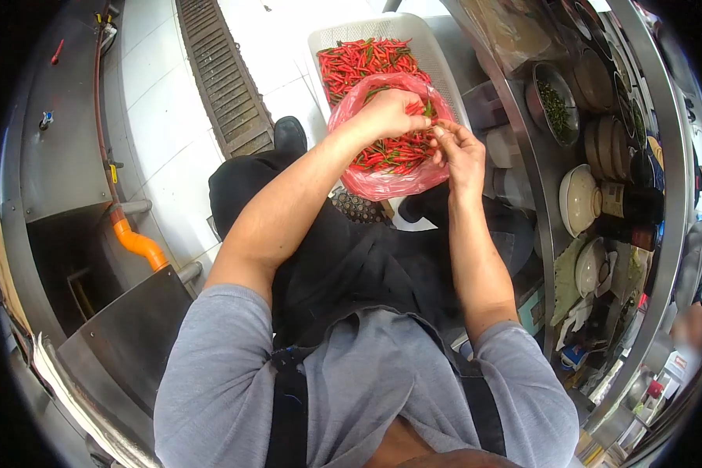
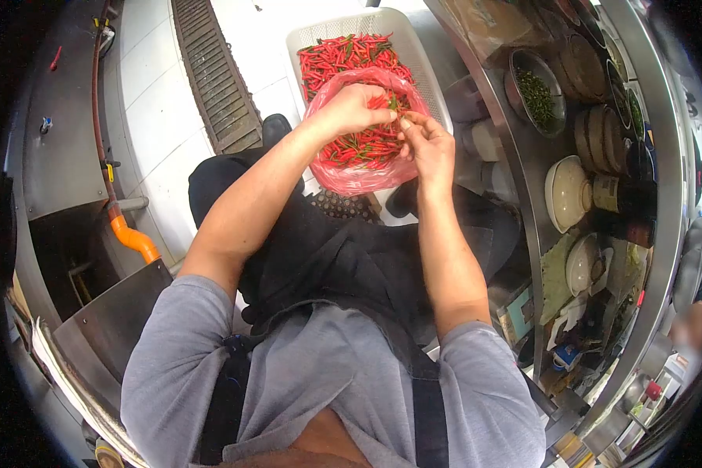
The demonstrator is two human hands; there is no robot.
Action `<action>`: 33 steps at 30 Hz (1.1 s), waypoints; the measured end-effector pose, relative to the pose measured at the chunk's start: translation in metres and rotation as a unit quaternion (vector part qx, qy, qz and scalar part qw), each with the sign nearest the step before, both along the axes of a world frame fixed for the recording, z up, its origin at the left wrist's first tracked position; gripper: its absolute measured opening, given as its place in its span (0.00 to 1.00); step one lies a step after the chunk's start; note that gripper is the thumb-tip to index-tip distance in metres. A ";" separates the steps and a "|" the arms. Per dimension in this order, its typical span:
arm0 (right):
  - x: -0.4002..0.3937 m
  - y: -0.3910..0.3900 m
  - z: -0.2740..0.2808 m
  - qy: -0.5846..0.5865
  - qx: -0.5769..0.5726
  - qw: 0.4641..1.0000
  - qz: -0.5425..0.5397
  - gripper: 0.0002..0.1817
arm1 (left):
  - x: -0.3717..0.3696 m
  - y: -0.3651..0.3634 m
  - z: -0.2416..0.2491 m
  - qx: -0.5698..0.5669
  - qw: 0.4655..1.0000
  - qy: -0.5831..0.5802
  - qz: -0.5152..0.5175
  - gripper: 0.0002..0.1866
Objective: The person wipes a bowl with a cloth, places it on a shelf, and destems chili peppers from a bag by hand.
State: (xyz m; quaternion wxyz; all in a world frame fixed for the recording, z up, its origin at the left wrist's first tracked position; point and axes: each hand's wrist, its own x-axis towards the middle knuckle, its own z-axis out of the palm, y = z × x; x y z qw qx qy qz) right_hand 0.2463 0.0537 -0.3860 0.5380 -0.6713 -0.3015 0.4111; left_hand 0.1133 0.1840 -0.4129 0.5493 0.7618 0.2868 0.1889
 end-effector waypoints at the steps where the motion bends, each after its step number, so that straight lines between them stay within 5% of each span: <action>1: 0.004 0.000 0.001 -0.012 -0.004 1.000 -0.015 0.13 | 0.000 -0.001 -0.004 0.000 1.000 -0.001 -0.001 0.13; 3: 0.008 0.002 0.003 -0.032 -0.009 0.999 0.001 0.13 | -0.002 -0.008 0.004 0.133 0.987 0.090 -0.021 0.16; 10: 0.009 0.008 0.002 -0.188 -0.064 0.977 0.083 0.10 | -0.002 -0.015 0.004 0.182 0.973 0.131 -0.059 0.16; 19: 0.009 0.005 -0.006 -0.095 -0.065 0.993 0.029 0.09 | -0.001 -0.021 0.010 0.222 0.970 0.090 -0.033 0.14; 24: 0.020 0.001 -0.025 0.127 0.022 0.992 -0.012 0.08 | 0.001 -0.026 0.006 0.241 0.970 0.039 -0.008 0.12; 28: 0.020 -0.003 -0.021 0.161 0.055 0.984 -0.050 0.07 | 0.001 -0.020 0.003 0.237 0.971 0.040 0.000 0.11; 31: 0.030 -0.003 0.017 0.043 0.097 0.988 -0.110 0.05 | -0.004 0.010 0.014 0.229 0.968 0.030 0.102 0.14; 33: 0.056 -0.003 0.054 -0.029 0.154 0.978 -0.137 0.05 | -0.005 0.045 0.014 0.222 0.948 0.149 0.173 0.17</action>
